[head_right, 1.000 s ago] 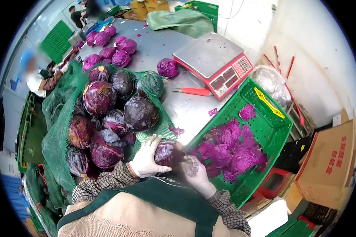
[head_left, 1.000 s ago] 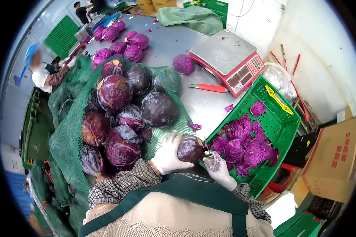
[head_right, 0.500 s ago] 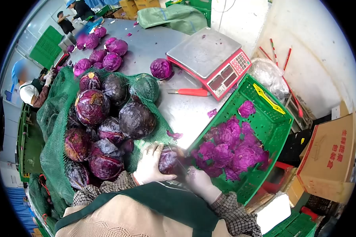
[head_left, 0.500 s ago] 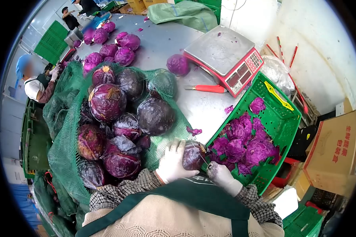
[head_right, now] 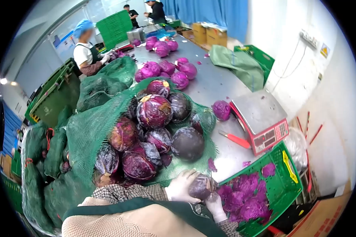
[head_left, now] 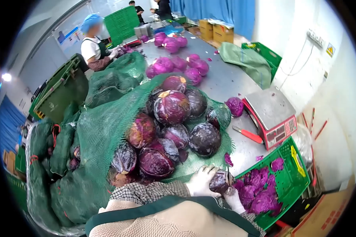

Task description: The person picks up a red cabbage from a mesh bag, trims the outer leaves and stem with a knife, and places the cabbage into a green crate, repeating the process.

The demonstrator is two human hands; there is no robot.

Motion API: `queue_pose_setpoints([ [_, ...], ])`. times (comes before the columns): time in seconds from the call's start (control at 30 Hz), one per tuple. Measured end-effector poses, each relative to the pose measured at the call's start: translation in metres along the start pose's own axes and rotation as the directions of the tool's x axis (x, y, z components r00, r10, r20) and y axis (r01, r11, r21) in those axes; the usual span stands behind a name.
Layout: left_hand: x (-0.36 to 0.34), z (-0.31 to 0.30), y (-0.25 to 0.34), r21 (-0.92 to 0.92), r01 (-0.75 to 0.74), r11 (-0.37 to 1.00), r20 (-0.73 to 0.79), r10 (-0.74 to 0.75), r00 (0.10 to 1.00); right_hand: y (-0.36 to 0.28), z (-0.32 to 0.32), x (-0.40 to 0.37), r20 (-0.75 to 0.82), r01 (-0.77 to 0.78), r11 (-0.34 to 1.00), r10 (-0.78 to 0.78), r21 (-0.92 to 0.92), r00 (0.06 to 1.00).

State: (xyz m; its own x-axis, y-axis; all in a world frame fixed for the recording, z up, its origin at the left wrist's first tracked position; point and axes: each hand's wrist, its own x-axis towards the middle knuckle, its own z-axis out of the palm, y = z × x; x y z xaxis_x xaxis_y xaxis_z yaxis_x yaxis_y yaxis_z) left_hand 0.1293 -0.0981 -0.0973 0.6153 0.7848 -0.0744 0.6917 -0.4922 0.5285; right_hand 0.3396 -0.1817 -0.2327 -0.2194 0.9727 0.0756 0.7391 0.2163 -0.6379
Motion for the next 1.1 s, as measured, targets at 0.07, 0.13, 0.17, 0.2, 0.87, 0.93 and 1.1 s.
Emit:
queue_pose_setpoints([
  [0.07, 0.004, -0.002, -0.007, -0.114, -0.085, 0.990, -0.031, 0.082, 0.996, -0.019, -0.025, 0.006, 0.098, -0.333, 0.775, 0.335, 0.537, 0.937],
  [0.13, 0.007, 0.008, -0.009, -0.130, -0.190, 0.973, -0.140, 0.171, 0.975, -0.023, -0.053, 0.011, 0.150, -0.417, 0.629, 0.432, 0.656, 0.889],
  [0.17, 0.008, 0.010, -0.006, -0.153, -0.210, 0.966, -0.167, 0.184, 0.969, -0.007, -0.047, 0.016, 0.019, -0.272, 0.487, 0.464, 0.830, 0.886],
  [0.2, 0.009, 0.012, -0.005, -0.150, -0.246, 0.958, -0.219, 0.210, 0.953, 0.000, -0.044, 0.021, -0.098, -0.092, 0.326, 0.522, 0.941, 0.847],
  [0.87, 0.043, 0.001, 0.020, -0.017, -0.216, 0.976, 0.066, 0.216, 0.974, -0.050, -0.071, -0.027, -0.453, -0.024, 1.000, 0.025, 0.007, 0.891],
  [0.93, 0.044, 0.003, 0.022, -0.040, -0.212, 0.977, 0.047, 0.213, 0.976, -0.056, -0.076, -0.018, -0.519, 0.056, 0.986, -0.132, -0.159, 0.844],
  [1.1, 0.041, 0.002, 0.035, 0.053, -0.191, 0.980, 0.087, 0.186, 0.979, -0.088, -0.077, -0.007, -0.230, -0.310, 0.806, 0.471, 0.504, 0.852],
])
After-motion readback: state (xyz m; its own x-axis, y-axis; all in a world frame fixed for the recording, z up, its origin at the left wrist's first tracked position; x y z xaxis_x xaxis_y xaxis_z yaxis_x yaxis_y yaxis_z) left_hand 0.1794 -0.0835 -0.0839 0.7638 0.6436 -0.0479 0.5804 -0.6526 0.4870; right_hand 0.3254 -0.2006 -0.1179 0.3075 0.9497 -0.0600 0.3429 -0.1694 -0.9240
